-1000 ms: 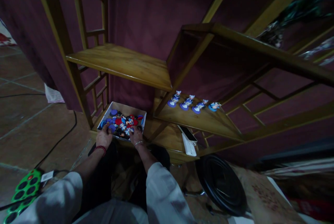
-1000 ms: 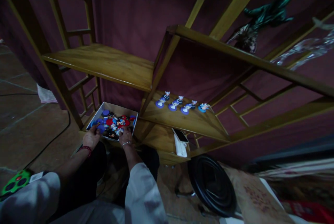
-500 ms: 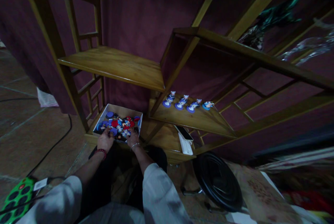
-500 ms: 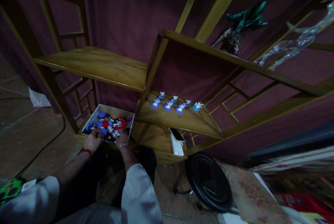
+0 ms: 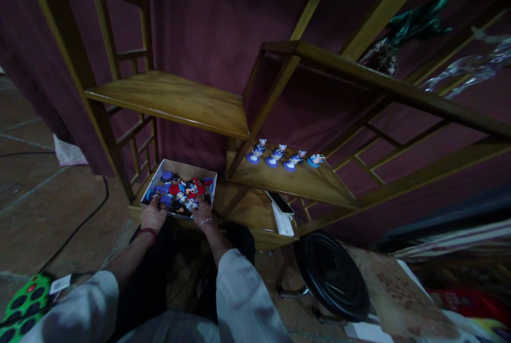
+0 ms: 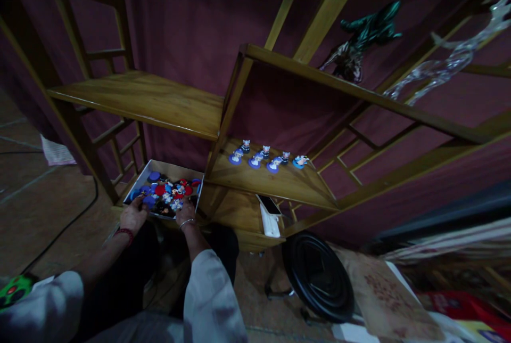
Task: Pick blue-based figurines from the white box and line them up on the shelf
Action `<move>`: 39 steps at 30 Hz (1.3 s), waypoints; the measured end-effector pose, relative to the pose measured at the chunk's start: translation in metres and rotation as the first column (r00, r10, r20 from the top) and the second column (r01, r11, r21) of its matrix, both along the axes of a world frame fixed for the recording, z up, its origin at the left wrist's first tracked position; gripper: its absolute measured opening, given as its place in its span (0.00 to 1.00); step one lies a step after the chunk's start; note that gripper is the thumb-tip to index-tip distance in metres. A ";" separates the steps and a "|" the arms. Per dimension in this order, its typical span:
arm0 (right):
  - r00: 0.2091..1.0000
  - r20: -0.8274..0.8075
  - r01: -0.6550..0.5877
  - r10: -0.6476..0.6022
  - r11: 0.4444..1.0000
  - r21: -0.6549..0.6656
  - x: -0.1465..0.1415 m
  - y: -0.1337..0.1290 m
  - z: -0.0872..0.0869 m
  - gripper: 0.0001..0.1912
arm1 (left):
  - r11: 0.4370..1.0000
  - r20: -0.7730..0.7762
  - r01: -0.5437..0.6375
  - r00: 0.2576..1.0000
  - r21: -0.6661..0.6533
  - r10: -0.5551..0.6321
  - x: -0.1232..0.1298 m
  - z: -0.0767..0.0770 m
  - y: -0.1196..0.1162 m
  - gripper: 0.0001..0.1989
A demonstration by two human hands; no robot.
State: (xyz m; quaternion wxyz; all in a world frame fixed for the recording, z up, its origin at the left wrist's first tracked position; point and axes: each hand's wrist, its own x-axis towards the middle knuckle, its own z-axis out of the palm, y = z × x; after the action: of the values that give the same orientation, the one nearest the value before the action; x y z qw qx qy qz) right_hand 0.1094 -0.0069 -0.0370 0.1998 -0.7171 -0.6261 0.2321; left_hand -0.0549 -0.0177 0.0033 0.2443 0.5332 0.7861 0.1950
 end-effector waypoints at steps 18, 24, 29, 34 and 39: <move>1.000 0.019 -0.009 0.010 0.998 -0.056 -0.001 0.002 0.000 0.15 | 0.999 -0.099 -0.015 0.995 -0.031 0.012 -0.013 0.003 0.001 0.22; 1.000 0.024 -0.006 0.007 0.998 -0.064 0.000 0.000 0.006 0.15 | 1.000 -0.073 0.016 0.997 -0.011 -0.017 -0.014 0.000 0.006 0.21; 1.000 0.022 0.009 -0.007 0.997 -0.080 0.001 0.001 0.006 0.16 | 1.000 -0.050 -0.011 0.999 0.029 0.012 -0.017 -0.003 0.010 0.20; 1.000 0.003 0.013 -0.013 0.998 -0.065 0.000 0.004 0.004 0.16 | 0.997 -0.009 -0.042 0.999 0.065 0.043 -0.023 -0.002 0.011 0.21; 1.000 0.022 0.011 -0.009 0.998 -0.067 -0.001 0.006 0.003 0.16 | 0.993 0.051 -0.062 0.997 0.103 0.057 -0.030 -0.008 0.014 0.21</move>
State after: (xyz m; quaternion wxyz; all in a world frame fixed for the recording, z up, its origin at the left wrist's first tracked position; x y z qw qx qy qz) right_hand 0.1085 -0.0009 -0.0340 0.1702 -0.7289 -0.6165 0.2441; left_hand -0.0847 -0.0037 -0.0043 0.2290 0.5168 0.7842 0.2558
